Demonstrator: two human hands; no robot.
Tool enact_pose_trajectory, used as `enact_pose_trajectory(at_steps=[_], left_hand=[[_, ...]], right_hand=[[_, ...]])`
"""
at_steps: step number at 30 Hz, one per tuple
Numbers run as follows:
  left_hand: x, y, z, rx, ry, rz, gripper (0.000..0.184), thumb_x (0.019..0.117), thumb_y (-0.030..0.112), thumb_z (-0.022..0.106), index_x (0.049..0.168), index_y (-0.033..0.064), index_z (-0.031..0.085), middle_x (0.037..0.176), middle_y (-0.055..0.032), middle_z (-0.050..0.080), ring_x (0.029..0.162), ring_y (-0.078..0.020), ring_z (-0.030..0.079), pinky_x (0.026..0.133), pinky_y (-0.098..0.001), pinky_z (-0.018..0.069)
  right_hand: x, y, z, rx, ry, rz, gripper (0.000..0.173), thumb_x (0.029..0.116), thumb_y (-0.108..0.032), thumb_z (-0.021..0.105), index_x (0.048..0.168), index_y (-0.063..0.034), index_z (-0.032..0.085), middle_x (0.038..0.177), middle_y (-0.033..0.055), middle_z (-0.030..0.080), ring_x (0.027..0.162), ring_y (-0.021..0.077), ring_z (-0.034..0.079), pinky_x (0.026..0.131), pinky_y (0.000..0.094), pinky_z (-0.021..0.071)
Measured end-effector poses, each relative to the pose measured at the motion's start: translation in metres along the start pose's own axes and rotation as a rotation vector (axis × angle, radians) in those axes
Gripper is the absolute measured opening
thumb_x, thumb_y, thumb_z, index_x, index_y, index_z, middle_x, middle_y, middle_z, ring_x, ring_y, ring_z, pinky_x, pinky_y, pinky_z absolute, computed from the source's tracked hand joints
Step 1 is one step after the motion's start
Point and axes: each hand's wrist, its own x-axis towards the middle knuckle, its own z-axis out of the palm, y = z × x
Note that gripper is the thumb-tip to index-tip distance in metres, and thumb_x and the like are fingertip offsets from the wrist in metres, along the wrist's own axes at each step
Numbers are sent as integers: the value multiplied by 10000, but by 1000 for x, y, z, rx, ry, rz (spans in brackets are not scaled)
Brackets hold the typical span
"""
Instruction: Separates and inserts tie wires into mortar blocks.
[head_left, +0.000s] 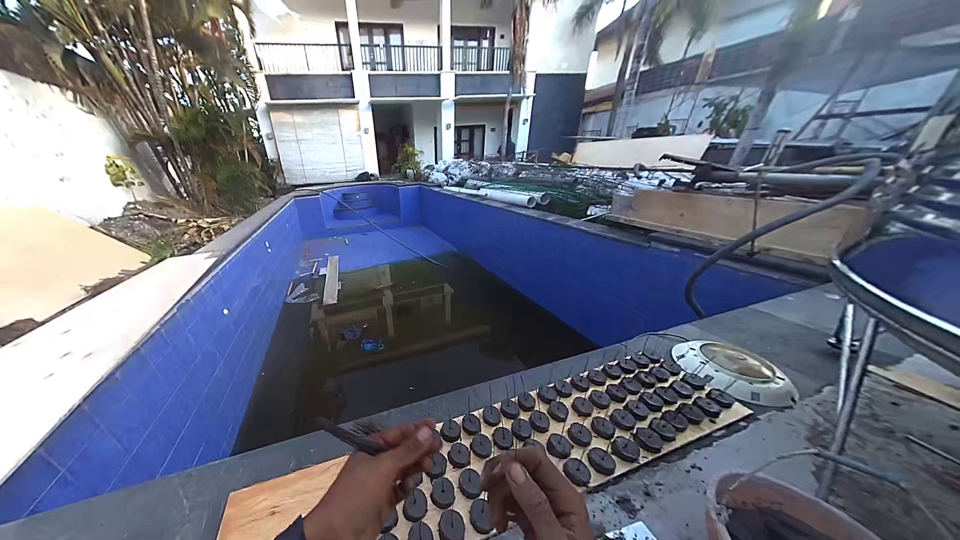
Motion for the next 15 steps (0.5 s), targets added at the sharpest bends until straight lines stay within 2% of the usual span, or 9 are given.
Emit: enact_pose_trajectory(at_steps=[3,9,13,15], left_hand=[[-6,-3,18,-36,-57,27,274,1021,182,646,1256,49,689,1080,-80,756,871,-123,712,732,-243,574],[-10,-1,24,-163,4,81,193,1009,111,651,1162,10,714,950,-105,739,783,-153,705,712,-272,600],[-13,-1,25,-155,-21,108,180,999,95,661,1138,-2,723,913,-100,737,776,-147,706,722,-270,605],[-16,0,25,-133,-43,111,177,993,85,667,1133,-5,725,911,-97,741,786,-146,713,743,-270,609]], right_hand=[[-4,8,9,156,-34,47,254,1119,-203,391,1080,-93,617,968,38,735,721,92,678,653,267,587],[-11,16,13,241,-96,78,327,1125,-249,358,1006,-87,616,966,61,710,715,107,663,647,271,576],[-13,19,12,254,-130,117,388,1077,-240,364,893,-93,673,928,40,714,735,96,653,645,257,550],[-13,17,13,248,-133,156,384,1046,-210,367,827,-104,664,887,24,705,738,94,650,647,256,543]])
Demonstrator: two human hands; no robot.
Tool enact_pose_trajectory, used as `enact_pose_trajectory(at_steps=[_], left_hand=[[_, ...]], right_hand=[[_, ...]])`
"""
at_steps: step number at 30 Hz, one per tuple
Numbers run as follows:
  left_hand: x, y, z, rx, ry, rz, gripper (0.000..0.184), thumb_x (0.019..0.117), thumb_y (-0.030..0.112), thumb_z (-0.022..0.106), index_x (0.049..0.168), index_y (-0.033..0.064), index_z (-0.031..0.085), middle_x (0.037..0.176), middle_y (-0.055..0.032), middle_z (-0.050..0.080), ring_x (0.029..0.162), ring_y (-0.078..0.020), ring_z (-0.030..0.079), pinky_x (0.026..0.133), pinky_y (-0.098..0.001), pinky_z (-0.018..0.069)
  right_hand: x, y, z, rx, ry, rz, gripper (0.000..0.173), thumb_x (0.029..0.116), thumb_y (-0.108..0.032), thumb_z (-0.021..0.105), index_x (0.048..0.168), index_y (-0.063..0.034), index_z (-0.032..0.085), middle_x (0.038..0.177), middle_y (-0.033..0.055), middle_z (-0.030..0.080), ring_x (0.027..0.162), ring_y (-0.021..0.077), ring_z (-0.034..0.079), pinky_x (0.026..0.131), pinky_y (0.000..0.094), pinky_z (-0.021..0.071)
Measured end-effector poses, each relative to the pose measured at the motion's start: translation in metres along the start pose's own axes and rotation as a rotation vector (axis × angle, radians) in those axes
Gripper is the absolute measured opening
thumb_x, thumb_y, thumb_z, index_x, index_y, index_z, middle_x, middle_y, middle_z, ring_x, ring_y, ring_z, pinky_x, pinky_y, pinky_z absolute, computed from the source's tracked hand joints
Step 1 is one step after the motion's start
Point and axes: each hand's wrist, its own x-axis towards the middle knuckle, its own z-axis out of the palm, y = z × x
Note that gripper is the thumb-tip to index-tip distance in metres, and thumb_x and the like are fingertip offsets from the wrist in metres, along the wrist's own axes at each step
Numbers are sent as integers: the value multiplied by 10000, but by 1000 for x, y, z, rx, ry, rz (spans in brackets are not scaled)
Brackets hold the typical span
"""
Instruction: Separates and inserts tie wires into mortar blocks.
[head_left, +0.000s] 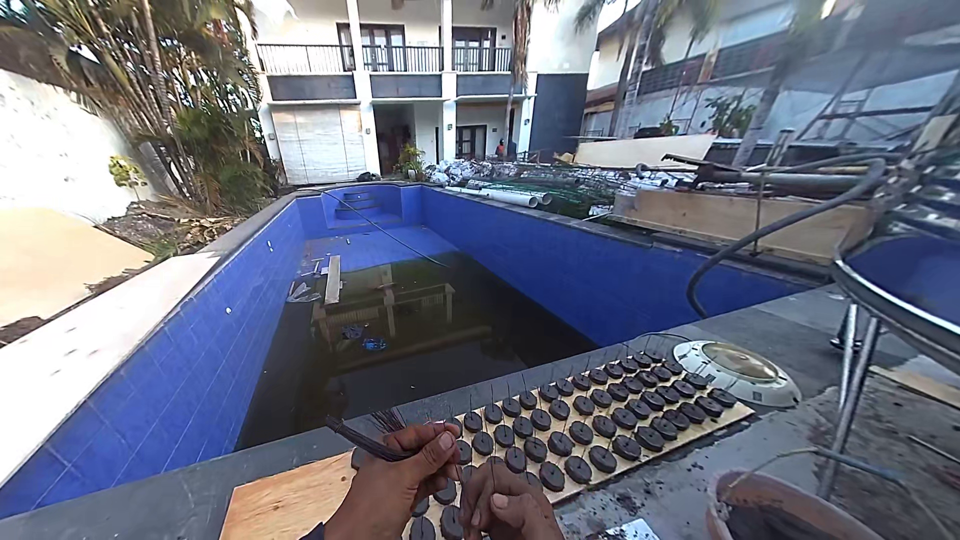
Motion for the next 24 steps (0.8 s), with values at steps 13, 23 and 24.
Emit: enact_pose_trajectory(at_steps=[13,23,24], left_hand=[[-7,-8,-3,74,-79,55,143,974,55,681,1084,-5,751,891,-80,757,770,-127,714,751,-275,611],[-2,0,-11,96,24,73,171,977,89,692,1104,-11,749,890,-101,740,756,-132,697,709,-252,595],[-2,-1,-11,102,23,73,175,975,88,694,1108,-12,749,888,-101,738,754,-132,696,707,-252,595]], right_hand=[[-2,-6,4,19,-23,150,355,932,-112,353,683,-145,604,768,2,679,725,109,640,675,289,517],[-2,-6,11,78,48,216,397,1117,-218,298,943,-35,605,901,72,683,618,77,583,573,240,511],[-3,-5,12,94,48,229,369,1120,-219,293,963,-46,579,900,69,676,613,76,575,567,235,502]])
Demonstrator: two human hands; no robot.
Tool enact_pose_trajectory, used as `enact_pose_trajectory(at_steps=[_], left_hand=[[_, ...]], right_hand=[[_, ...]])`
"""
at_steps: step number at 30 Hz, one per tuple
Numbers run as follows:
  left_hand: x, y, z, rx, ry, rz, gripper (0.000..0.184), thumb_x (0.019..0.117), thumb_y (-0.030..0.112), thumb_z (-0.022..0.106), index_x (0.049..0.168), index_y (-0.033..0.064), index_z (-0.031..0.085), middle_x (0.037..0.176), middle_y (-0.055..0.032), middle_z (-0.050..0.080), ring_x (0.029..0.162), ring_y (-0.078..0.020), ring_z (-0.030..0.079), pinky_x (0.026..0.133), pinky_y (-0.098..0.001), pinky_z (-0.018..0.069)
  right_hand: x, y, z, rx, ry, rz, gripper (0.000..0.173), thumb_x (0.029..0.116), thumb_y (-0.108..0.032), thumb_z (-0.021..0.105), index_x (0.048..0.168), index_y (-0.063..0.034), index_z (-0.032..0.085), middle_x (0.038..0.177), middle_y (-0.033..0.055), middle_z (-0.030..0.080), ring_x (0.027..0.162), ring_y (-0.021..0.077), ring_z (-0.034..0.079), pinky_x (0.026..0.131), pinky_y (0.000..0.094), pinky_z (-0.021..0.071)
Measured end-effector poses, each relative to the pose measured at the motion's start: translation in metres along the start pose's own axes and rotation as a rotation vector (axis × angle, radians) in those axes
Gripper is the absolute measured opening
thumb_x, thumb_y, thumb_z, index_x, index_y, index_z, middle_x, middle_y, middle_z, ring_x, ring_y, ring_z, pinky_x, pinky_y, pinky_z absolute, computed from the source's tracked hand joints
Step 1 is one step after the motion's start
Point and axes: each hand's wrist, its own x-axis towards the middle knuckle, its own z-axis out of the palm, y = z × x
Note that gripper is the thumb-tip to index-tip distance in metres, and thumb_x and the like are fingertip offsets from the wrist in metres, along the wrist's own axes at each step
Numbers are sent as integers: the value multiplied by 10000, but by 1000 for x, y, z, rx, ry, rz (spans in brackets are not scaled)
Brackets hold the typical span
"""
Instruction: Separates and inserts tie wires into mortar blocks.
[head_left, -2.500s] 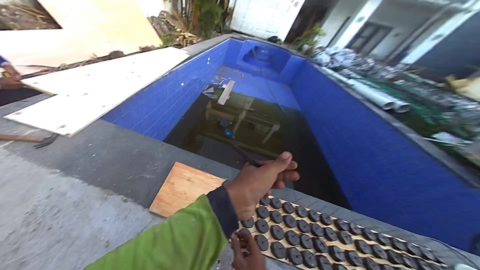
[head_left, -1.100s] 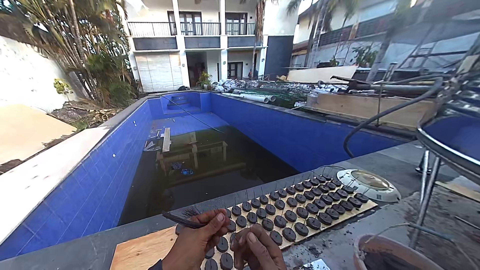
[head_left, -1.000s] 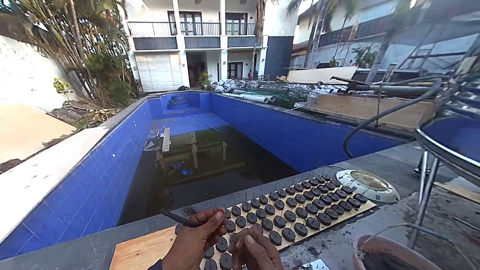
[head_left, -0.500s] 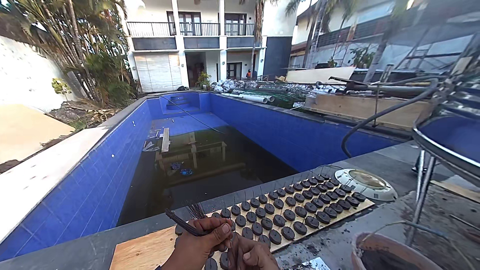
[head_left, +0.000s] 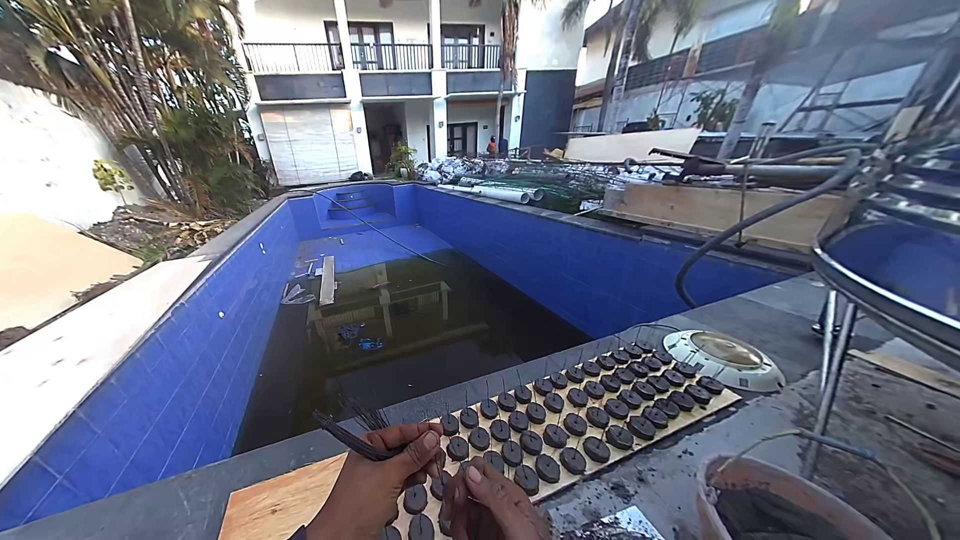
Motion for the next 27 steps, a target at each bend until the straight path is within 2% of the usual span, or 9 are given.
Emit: enact_pose_trajectory(at_steps=[4,11,18,21,23,27], left_hand=[[0,-1,0,7,-5,-8,174,978,89,690,1108,-10,749,883,-95,739,752,-129,696,714,-251,596],[-2,-1,3,-6,-17,-18,164,974,71,687,1096,-21,745,880,-97,741,754,-133,702,736,-261,606],[-3,-3,1,9,-27,1,152,964,64,695,1081,-16,753,864,-86,739,741,-123,694,731,-256,602],[-3,1,-2,-17,-44,-5,141,980,86,682,1065,-3,750,869,-79,738,753,-119,693,733,-255,597],[-4,5,-5,-52,-59,-2,138,990,98,670,1058,6,748,882,-76,733,769,-121,693,749,-260,598],[-8,13,-6,-126,-102,-66,132,1006,92,643,1051,12,738,894,-79,729,801,-130,702,795,-271,603]], right_hand=[[1,6,-1,23,-34,-15,307,1092,-209,280,941,-102,525,852,31,645,611,66,553,559,227,466],[2,11,-4,-37,-102,-39,309,1071,-192,292,898,-116,537,868,18,642,637,55,540,570,226,443],[1,12,-1,-72,-86,-27,318,1057,-151,295,887,-113,562,855,-1,654,633,38,538,570,215,444],[0,14,-3,105,-131,46,302,1083,-244,358,904,-119,567,902,39,672,655,62,573,585,225,468],[-3,17,-4,355,-161,141,300,1077,-332,480,934,-116,631,951,83,696,693,108,628,627,253,524],[-8,23,-2,662,-217,197,278,1023,-321,595,954,-88,728,997,100,713,764,150,665,707,300,555]])
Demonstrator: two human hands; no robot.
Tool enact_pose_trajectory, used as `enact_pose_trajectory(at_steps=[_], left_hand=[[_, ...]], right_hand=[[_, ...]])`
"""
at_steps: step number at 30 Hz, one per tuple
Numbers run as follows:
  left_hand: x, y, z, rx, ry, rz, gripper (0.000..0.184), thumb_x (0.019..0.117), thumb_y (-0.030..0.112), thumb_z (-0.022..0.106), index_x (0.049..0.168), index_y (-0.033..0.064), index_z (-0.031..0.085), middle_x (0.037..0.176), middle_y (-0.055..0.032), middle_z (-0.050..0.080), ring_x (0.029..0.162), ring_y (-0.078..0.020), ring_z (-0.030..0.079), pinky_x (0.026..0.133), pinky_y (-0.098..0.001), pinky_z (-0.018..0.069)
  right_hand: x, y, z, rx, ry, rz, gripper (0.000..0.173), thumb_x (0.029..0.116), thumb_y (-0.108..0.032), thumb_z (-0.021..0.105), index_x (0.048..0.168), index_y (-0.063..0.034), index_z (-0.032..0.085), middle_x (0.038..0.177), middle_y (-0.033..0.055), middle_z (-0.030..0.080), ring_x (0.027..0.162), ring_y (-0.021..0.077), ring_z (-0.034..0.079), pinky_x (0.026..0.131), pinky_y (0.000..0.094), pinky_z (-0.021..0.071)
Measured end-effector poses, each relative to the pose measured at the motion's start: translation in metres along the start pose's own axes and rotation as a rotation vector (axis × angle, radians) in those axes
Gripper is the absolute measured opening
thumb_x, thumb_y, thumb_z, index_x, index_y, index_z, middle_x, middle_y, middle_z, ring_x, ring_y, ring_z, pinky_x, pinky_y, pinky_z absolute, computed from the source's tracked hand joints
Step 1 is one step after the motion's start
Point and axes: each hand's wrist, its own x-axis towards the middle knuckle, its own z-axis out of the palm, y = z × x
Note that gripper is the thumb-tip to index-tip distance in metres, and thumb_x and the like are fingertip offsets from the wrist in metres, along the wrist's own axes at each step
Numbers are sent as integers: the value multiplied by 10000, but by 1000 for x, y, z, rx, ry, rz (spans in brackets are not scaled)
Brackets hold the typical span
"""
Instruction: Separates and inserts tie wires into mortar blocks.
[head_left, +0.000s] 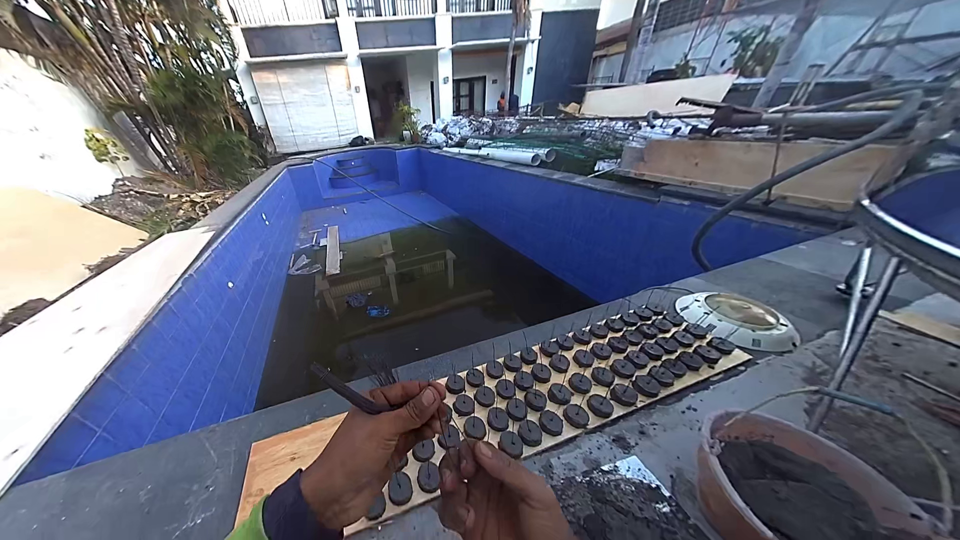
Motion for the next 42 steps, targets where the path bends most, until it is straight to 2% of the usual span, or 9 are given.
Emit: enact_pose_trajectory(at_steps=[10,12,15,19,27,31,34,38,42], left_hand=[[-3,5,-1,42,29,-38,114,990,48,655,1020,-10,748,883,-91,725,801,-121,697,810,-252,597],[-3,8,-4,93,42,-30,112,988,47,657,1016,-9,749,881,-89,725,802,-121,695,820,-252,595],[-2,8,-9,166,32,-19,115,983,67,675,1024,-1,759,893,-82,733,820,-119,697,831,-253,590],[-4,9,-14,190,12,-31,109,982,78,683,1019,12,763,888,-57,739,824,-103,697,818,-241,586],[-11,12,-17,124,53,-34,100,974,59,690,1016,3,760,895,-72,742,823,-114,704,825,-248,592],[-9,12,-24,190,64,-34,124,983,114,696,1034,22,763,891,-46,729,817,-94,681,808,-229,576],[-6,8,-28,293,133,-41,146,982,181,712,1039,68,786,912,-2,741,771,-39,637,689,-185,507],[1,7,-47,304,265,-41,226,972,276,727,1115,110,783,1044,-1,743,945,-85,659,833,-277,524],[9,8,-66,184,378,-24,248,970,292,725,1137,116,776,1085,-8,740,977,-106,655,848,-304,521]], right_hand=[[6,-5,-3,-242,-5,-106,198,1020,-188,633,963,-30,738,902,100,737,789,130,708,752,274,593],[6,-13,-1,-296,41,-27,172,1006,-178,662,1053,-25,726,941,135,754,798,170,743,754,307,624],[7,-23,-3,-374,50,104,324,988,-163,692,1258,15,694,1005,157,763,827,196,760,781,336,647],[8,-22,-5,-379,32,161,193,984,-152,693,1083,-9,779,1033,136,775,852,170,764,800,310,645],[11,-13,4,-410,107,129,152,977,-133,696,1034,-27,788,945,125,777,799,165,762,764,309,649],[27,-14,5,-737,128,12,219,976,-207,712,1047,-7,767,997,158,768,875,236,763,826,386,648],[52,-26,10,-1057,177,-61,256,950,-269,746,1007,-23,782,958,120,764,856,186,735,805,328,626],[90,-31,23,-1306,231,-45,248,892,-263,792,1038,-63,788,876,86,759,774,191,723,727,313,619],[130,-26,28,-1359,199,11,171,893,-165,781,1031,-65,791,834,92,761,721,193,730,695,313,635]])
